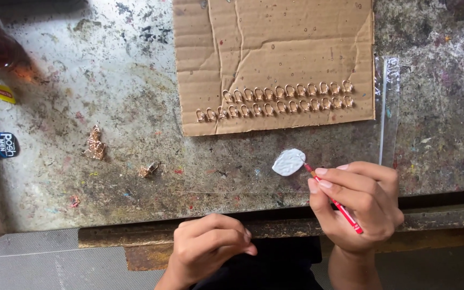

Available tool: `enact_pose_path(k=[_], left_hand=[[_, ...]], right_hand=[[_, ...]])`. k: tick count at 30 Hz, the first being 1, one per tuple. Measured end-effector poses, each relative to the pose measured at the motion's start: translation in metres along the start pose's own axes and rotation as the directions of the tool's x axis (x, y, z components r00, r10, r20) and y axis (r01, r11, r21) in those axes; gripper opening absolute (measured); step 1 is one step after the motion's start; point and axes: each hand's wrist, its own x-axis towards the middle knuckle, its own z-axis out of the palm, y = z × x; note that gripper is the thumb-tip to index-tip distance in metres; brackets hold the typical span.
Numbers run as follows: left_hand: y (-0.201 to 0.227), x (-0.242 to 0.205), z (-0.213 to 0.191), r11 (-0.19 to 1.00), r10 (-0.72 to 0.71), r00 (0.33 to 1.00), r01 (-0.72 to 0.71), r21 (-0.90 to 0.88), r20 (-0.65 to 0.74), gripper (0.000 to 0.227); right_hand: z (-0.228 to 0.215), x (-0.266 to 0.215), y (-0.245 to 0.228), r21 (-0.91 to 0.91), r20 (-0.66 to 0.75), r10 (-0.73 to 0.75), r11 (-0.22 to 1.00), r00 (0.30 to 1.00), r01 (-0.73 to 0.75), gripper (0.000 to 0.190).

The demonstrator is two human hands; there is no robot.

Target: Applying white paint or adhesive to small metal jewelry components using a fine-tipped applicator tool.

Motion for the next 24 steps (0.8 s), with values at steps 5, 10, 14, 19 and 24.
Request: enact_pose_path(k=[5,10,14,19,24], left_hand=[[-0.0001,-0.0023,0.0029,0.994,-0.075,0.991,0.065,-0.092,-0.113,0.016],[-0.0015,-0.0034,0.0013,0.986,-0.106,0.992,0.095,-0.134,-0.076,0.014],[-0.0027,-0.005,0.0019,0.991,-0.121,0.989,0.116,-0.071,-0.085,0.005],[0.0001,0.001,0.0023,0.994,-0.106,0.987,0.1,-0.053,-0.122,0.006],[-0.0028,-0.0022,0.0025,0.997,-0.081,0.988,0.078,-0.03,-0.135,0.013]], right_hand=[[-0.0003,-0.0017,0.0029,0.0,-0.003,-0.002,1.0,1.0,0.002,0.02],[0.0,0.0005,0.0023,-0.012,0.013,0.0,1.0,1.0,0.0,0.021],[0.0005,-0.0008,0.0025,-0.008,-0.002,-0.002,1.0,1.0,0.002,0.021],[0.0012,-0.0016,0.0039,-0.002,-0.01,-0.009,1.0,1.0,0.009,0.02],[0.0007,-0.0018,0.0023,-0.02,0.009,0.002,1.0,1.0,-0.002,0.017]])
